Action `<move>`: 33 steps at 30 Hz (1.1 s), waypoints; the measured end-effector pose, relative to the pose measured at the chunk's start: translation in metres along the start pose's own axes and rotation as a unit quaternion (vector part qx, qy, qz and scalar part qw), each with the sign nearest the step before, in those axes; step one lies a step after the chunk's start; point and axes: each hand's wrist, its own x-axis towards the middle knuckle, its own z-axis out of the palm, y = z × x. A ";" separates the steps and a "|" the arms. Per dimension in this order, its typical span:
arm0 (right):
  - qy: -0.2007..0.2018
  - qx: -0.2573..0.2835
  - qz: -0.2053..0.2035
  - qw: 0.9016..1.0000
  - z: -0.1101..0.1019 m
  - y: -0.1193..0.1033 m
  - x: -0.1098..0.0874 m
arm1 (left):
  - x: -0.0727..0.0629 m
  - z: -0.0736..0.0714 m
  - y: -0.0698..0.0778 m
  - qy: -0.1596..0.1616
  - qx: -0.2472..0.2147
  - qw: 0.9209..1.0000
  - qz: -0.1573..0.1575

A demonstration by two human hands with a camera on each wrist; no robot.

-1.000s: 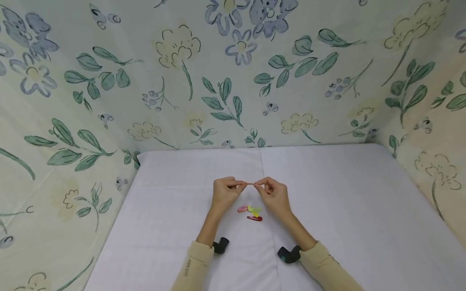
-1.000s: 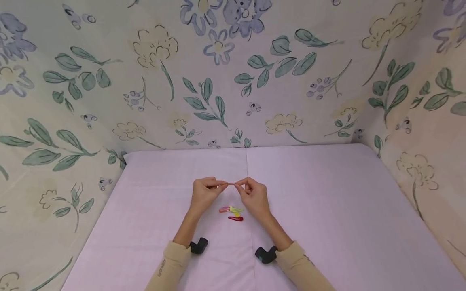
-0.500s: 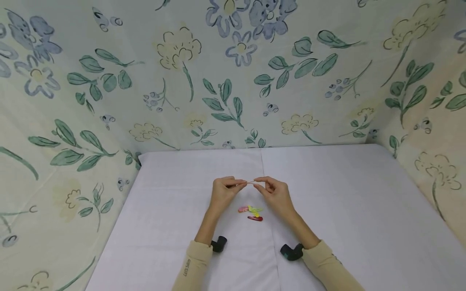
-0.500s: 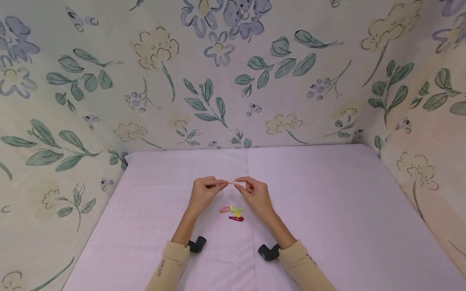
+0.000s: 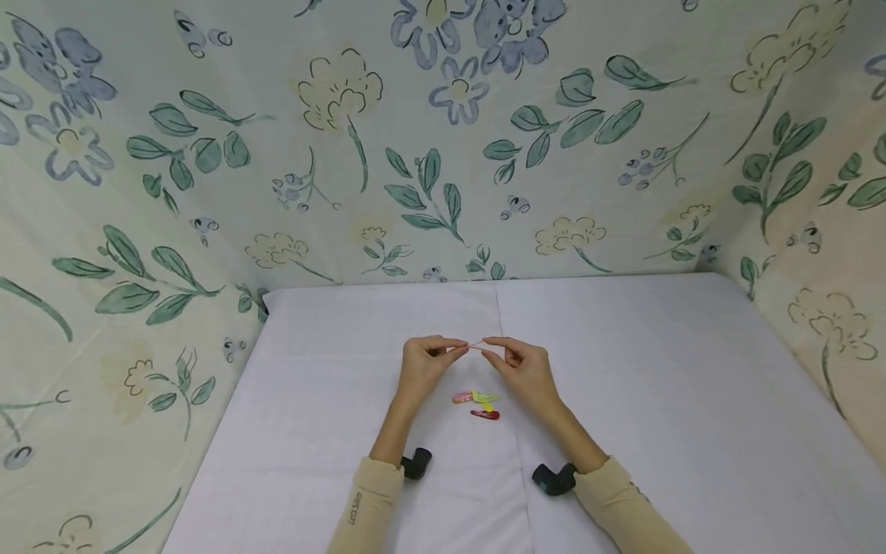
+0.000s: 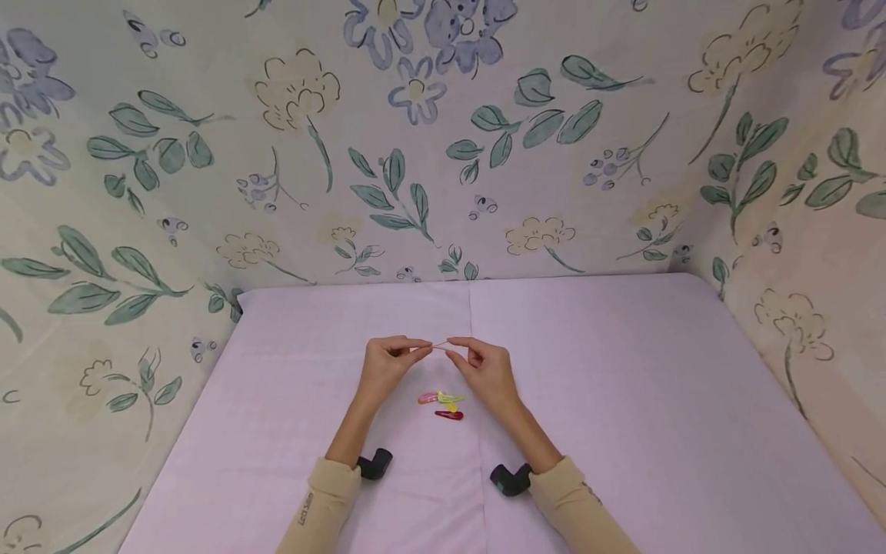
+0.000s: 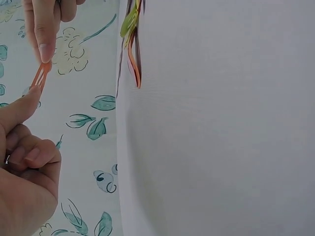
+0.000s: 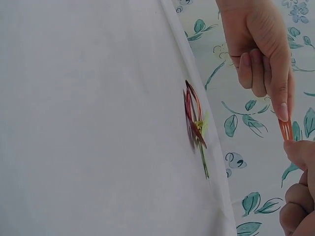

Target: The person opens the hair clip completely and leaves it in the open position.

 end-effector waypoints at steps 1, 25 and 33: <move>0.001 0.001 0.001 1.000 0.000 0.000 0.000 | 0.000 0.000 0.000 -0.001 0.000 1.000 -0.002; 0.001 -0.033 0.116 0.993 0.010 0.017 0.052 | 0.057 0.007 -0.008 0.025 0.081 0.995 -0.060; -0.016 -0.050 0.131 0.990 0.012 0.034 0.083 | 0.088 0.008 -0.020 0.009 0.080 0.992 -0.101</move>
